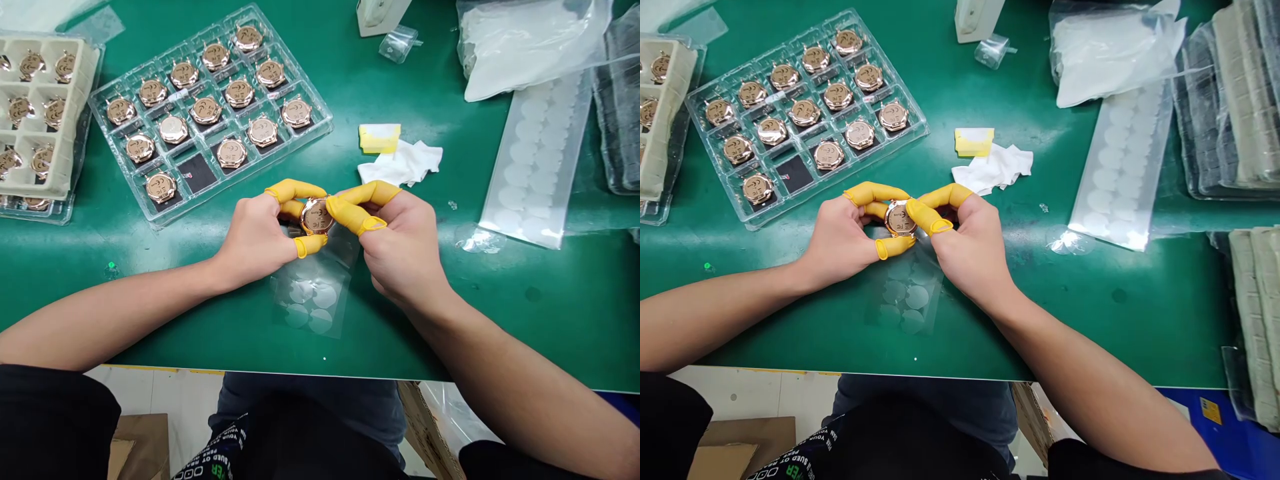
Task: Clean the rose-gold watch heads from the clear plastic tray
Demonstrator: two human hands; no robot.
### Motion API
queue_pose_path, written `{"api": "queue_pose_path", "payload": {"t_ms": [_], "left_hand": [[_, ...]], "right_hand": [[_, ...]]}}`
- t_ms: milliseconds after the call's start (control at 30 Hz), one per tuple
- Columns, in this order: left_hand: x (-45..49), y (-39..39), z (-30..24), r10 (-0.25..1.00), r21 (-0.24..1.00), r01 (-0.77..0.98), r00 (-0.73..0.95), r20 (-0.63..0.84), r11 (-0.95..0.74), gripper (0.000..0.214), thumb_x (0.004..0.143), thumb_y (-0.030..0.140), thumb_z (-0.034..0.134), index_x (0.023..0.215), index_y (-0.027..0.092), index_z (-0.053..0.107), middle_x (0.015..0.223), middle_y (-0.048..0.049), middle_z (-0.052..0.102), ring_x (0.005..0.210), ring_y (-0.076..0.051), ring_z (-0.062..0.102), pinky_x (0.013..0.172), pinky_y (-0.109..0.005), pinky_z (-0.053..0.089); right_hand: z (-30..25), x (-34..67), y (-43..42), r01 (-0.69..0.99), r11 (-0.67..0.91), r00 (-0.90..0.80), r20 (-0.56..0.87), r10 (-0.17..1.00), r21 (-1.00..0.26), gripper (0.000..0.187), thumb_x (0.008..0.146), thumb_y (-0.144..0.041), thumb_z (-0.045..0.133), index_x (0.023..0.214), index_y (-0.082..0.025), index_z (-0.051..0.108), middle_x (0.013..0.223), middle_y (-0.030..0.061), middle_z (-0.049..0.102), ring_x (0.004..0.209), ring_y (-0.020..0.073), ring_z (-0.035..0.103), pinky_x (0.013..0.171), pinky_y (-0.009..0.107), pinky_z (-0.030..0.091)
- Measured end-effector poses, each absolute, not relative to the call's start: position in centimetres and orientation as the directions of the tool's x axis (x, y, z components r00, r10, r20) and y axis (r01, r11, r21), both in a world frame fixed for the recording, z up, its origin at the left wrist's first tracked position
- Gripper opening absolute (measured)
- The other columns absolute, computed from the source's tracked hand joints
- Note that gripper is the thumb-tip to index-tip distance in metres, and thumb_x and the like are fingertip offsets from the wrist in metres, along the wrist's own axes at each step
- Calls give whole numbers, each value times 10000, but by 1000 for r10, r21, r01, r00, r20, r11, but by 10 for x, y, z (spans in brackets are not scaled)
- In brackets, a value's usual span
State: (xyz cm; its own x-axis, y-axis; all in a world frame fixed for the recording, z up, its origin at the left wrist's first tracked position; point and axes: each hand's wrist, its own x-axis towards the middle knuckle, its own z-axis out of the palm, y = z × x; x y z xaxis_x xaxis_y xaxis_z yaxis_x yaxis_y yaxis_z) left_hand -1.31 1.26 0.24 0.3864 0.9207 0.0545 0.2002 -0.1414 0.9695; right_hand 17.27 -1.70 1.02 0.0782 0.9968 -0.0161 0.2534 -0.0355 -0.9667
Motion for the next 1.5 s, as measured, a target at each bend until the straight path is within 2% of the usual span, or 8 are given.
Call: {"api": "queue_pose_path", "payload": {"t_ms": [367, 633, 833, 1133, 1500], "left_hand": [[-13, 13, 2, 924, 970, 211, 381, 35, -124, 481, 714, 229, 877, 1179, 241, 755, 1012, 3, 817, 858, -178, 767, 840, -332, 644], [-13, 13, 2, 924, 972, 198, 380, 45, -129, 495, 696, 220, 870, 1179, 239, 763, 978, 14, 822, 847, -172, 776, 852, -324, 651], [-14, 14, 1, 923, 972, 198, 383, 39, -124, 513, 700, 259, 894, 1194, 234, 757, 994, -2, 824, 841, -174, 773, 823, -315, 653], [-14, 15, -1, 917, 971, 190, 394, 62, -148, 509, 708, 273, 891, 1195, 223, 752, 1057, -10, 825, 883, -171, 777, 855, -305, 656], [-14, 14, -1, 910, 969, 178, 405, 89, -174, 496, 728, 218, 862, 1209, 227, 742, 1015, 6, 819, 866, -161, 780, 862, -306, 656]], "right_hand": [[16, 170, -17, 182, -43, 96, -25, 995, -982, 228, 900, -460, 764, 856, -249, 688, 906, 27, 755, 906, 220, 726, 844, 396, 618], [22, 169, -17, 132, -94, 69, -86, 994, -987, 280, 819, -485, 858, 831, -243, 719, 925, 36, 778, 919, 236, 737, 879, 425, 628], [21, 170, -17, 132, -85, 69, -76, 995, -988, 346, 796, -547, 879, 846, -242, 722, 944, 43, 780, 949, 245, 747, 913, 430, 631], [13, 170, -18, 153, -36, 86, -23, 996, -988, 366, 823, -573, 881, 860, -230, 759, 887, 20, 765, 810, 185, 694, 788, 372, 612], [3, 172, -17, 200, 52, 81, 70, 994, -978, 298, 880, -539, 852, 875, -253, 768, 867, 3, 752, 734, 157, 668, 688, 341, 574]]}}
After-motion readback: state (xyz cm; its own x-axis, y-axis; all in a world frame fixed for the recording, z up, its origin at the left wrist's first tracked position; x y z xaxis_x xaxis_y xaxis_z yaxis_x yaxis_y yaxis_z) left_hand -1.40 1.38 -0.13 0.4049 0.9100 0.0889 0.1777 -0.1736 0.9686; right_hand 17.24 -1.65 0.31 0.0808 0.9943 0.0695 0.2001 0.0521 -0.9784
